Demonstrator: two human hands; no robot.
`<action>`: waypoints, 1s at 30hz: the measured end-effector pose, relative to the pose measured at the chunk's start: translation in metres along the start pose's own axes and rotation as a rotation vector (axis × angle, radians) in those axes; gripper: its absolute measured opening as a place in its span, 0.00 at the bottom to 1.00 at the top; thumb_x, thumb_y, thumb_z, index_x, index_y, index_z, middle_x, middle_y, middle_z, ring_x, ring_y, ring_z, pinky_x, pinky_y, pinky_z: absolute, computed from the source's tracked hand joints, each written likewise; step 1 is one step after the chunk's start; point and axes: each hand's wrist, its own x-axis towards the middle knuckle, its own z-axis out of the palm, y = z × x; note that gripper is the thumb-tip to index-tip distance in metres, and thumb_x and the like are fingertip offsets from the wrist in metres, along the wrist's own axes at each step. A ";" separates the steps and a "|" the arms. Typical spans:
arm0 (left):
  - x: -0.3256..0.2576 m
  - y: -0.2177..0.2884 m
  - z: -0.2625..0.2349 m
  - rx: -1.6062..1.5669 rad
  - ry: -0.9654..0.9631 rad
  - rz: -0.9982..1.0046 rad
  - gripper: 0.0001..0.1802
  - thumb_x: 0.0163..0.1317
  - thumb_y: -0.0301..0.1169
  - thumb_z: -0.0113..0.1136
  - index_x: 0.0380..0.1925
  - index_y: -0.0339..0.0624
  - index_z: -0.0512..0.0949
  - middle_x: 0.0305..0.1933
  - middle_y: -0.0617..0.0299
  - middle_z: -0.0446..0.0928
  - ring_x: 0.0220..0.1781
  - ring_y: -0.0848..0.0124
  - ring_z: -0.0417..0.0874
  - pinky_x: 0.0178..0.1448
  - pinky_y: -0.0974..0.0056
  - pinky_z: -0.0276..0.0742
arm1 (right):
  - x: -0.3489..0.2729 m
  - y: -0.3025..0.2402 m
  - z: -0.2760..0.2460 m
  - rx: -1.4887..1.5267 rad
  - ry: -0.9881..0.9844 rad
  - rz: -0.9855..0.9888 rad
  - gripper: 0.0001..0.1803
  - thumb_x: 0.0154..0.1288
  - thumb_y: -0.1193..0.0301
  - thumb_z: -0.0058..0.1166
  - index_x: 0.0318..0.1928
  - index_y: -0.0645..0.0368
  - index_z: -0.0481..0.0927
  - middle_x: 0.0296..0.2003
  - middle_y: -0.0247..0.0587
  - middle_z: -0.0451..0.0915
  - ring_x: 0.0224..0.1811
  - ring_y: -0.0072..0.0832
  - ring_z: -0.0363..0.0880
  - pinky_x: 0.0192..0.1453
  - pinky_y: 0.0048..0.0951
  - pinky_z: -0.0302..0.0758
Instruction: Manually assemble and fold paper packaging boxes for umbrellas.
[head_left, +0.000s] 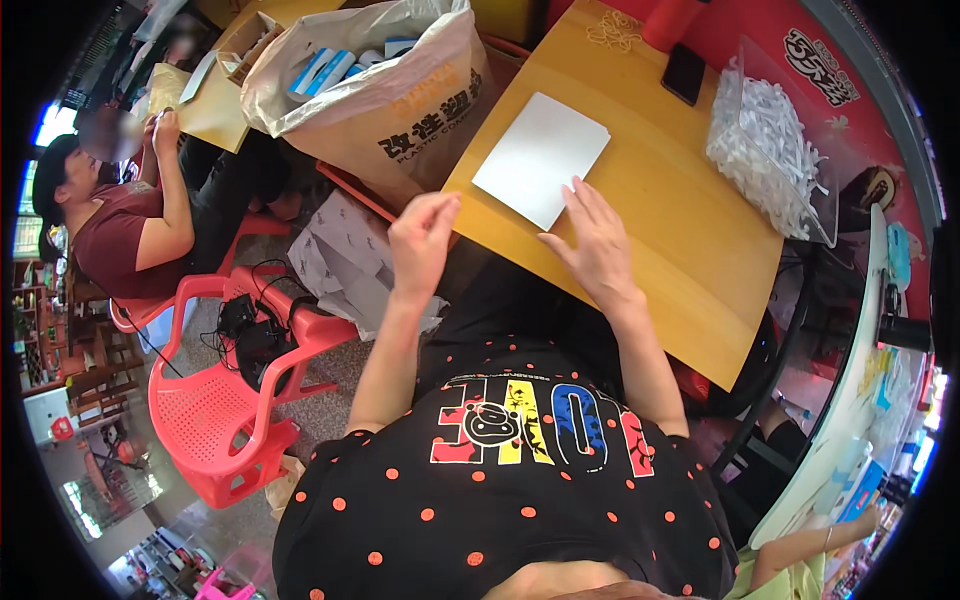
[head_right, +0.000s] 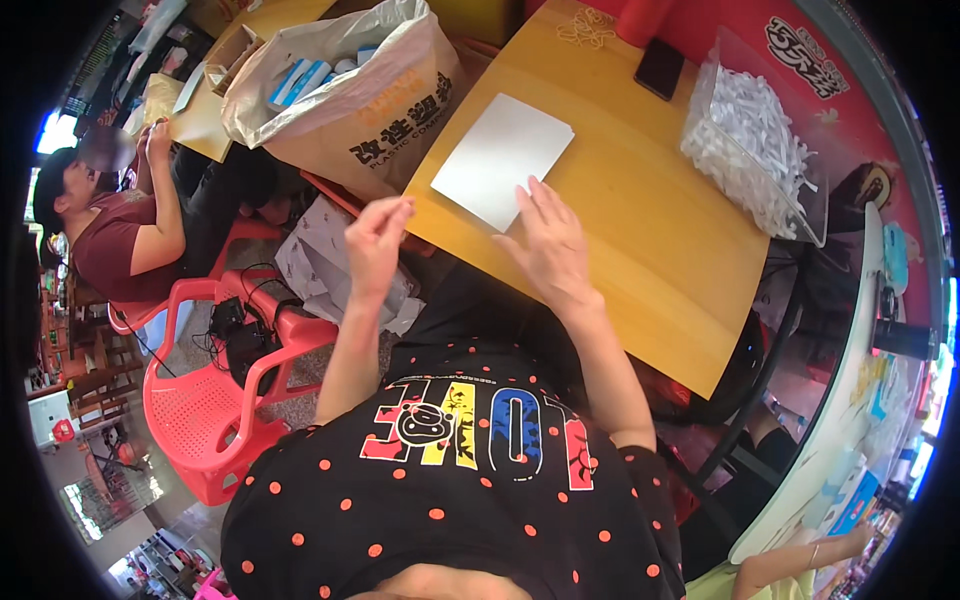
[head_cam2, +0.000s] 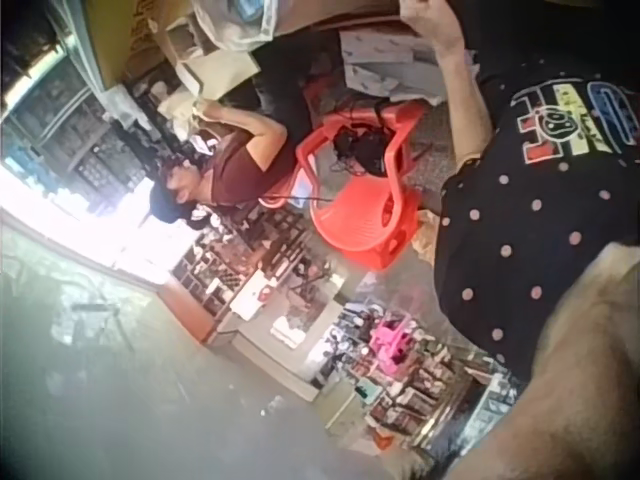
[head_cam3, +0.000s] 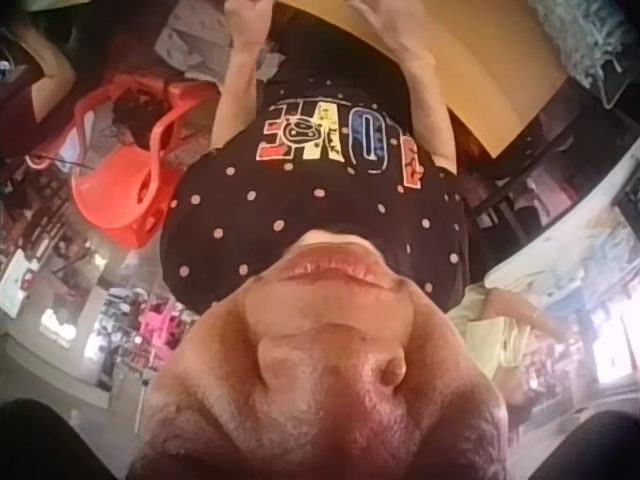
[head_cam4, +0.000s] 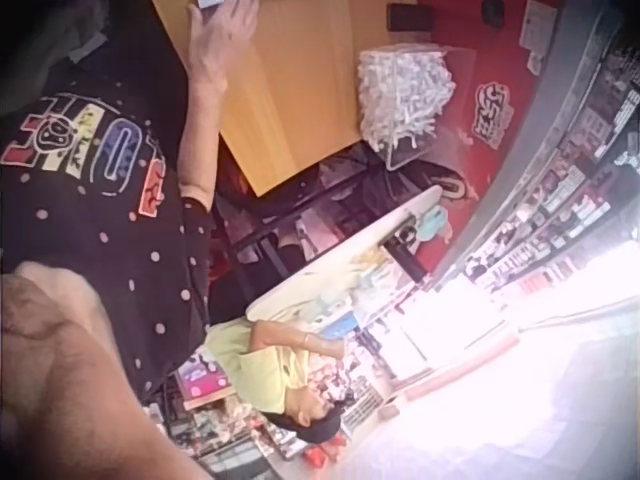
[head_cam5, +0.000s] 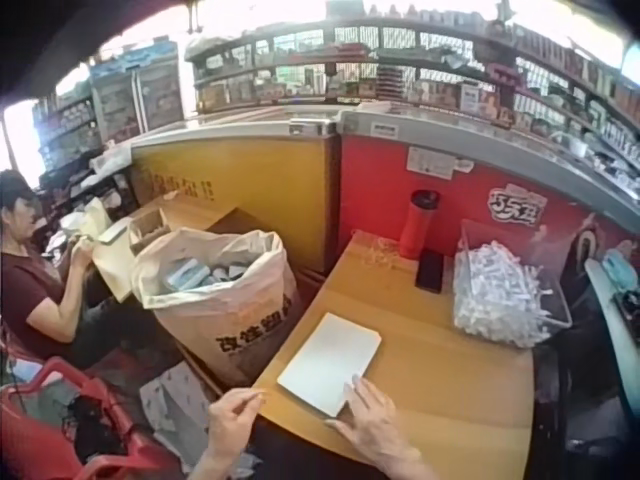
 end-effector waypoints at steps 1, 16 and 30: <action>-0.011 -0.005 0.001 -0.036 -0.033 -0.043 0.08 0.61 0.25 0.60 0.38 0.33 0.82 0.36 0.59 0.82 0.38 0.76 0.81 0.42 0.72 0.75 | 0.004 -0.001 0.006 -0.069 -0.021 -0.051 0.27 0.57 0.64 0.62 0.53 0.67 0.74 0.55 0.53 0.74 0.60 0.45 0.70 0.64 0.40 0.64; -0.031 -0.016 0.006 -0.793 -0.330 -0.684 0.20 0.69 0.37 0.52 0.53 0.31 0.74 0.47 0.46 0.79 0.45 0.64 0.84 0.48 0.65 0.81 | 0.012 0.009 0.013 -0.135 0.146 -0.256 0.11 0.55 0.76 0.50 0.40 0.61 0.78 0.40 0.42 0.79 0.45 0.38 0.77 0.53 0.39 0.69; -0.019 0.014 0.026 -1.092 -0.447 -0.641 0.17 0.56 0.16 0.56 0.48 0.32 0.76 0.46 0.52 0.80 0.48 0.65 0.83 0.54 0.62 0.80 | -0.043 -0.025 -0.071 0.938 -0.053 0.347 0.06 0.63 0.74 0.57 0.34 0.66 0.83 0.31 0.35 0.81 0.34 0.23 0.78 0.42 0.22 0.72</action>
